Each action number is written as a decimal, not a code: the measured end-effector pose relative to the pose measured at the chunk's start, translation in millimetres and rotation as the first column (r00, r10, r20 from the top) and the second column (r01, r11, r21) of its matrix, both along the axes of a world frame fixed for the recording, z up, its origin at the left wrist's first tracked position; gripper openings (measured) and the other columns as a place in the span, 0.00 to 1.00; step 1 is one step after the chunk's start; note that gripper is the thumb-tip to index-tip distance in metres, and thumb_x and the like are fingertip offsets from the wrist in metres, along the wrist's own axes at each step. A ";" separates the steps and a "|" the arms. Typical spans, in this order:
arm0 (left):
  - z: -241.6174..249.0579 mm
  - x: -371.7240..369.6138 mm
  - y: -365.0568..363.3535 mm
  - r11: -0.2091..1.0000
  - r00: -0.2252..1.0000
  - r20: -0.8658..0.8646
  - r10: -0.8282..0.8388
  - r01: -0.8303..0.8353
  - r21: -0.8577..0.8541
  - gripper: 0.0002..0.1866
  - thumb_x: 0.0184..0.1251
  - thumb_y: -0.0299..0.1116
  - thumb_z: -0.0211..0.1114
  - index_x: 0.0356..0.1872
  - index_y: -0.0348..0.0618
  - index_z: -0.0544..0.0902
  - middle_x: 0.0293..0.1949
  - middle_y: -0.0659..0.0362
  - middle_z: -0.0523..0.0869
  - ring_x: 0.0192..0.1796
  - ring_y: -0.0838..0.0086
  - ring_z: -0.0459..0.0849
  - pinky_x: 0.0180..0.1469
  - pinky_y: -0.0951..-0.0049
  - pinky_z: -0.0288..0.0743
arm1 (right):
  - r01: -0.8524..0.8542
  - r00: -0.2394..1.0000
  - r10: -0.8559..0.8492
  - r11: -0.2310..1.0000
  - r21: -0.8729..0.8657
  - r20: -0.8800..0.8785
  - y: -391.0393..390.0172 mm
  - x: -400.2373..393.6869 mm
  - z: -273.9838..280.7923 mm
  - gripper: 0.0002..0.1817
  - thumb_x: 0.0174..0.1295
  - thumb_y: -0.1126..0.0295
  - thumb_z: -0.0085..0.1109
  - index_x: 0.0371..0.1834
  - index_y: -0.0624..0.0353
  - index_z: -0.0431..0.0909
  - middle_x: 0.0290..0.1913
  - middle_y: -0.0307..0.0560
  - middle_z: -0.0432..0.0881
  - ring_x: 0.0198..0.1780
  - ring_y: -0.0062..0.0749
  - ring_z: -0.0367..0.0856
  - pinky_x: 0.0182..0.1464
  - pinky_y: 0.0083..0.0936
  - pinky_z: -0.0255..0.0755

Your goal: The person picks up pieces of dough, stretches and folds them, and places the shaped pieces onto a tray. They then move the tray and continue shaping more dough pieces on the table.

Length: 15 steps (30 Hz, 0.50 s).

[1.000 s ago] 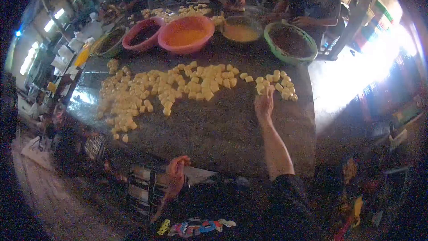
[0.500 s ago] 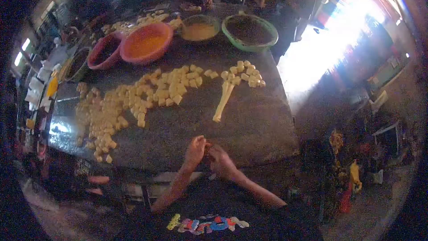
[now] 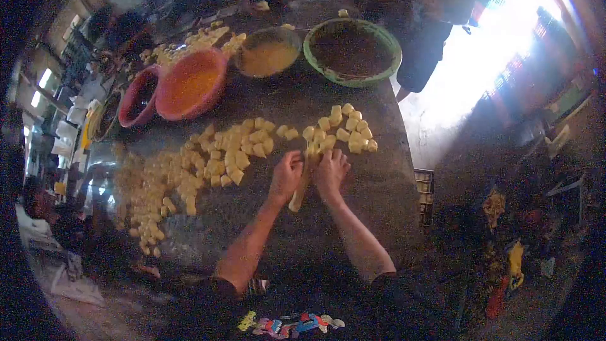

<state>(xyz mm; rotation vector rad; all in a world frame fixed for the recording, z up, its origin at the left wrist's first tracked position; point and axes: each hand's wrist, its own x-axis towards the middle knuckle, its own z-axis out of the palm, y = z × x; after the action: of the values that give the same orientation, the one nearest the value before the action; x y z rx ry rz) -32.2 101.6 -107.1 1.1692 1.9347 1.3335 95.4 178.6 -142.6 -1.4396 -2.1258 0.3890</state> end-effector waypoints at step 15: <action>46.2 -1.1 -52.7 0.980 0.868 0.496 -0.026 0.121 -0.160 0.14 0.78 0.38 0.63 0.51 0.36 0.80 0.40 0.61 0.83 0.42 0.78 0.81 0.44 0.69 0.79 | -0.720 0.494 -0.409 0.302 -0.624 -0.768 -60.8 79.7 46.7 0.22 0.75 0.65 0.60 0.67 0.63 0.74 0.55 0.46 0.83 0.54 0.35 0.84 0.58 0.36 0.79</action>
<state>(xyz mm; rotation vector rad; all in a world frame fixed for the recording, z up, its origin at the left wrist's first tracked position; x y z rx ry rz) -33.3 48.9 -60.9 0.7125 1.5812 1.2302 175.1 117.8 -95.9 -0.9139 -0.9795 2.3141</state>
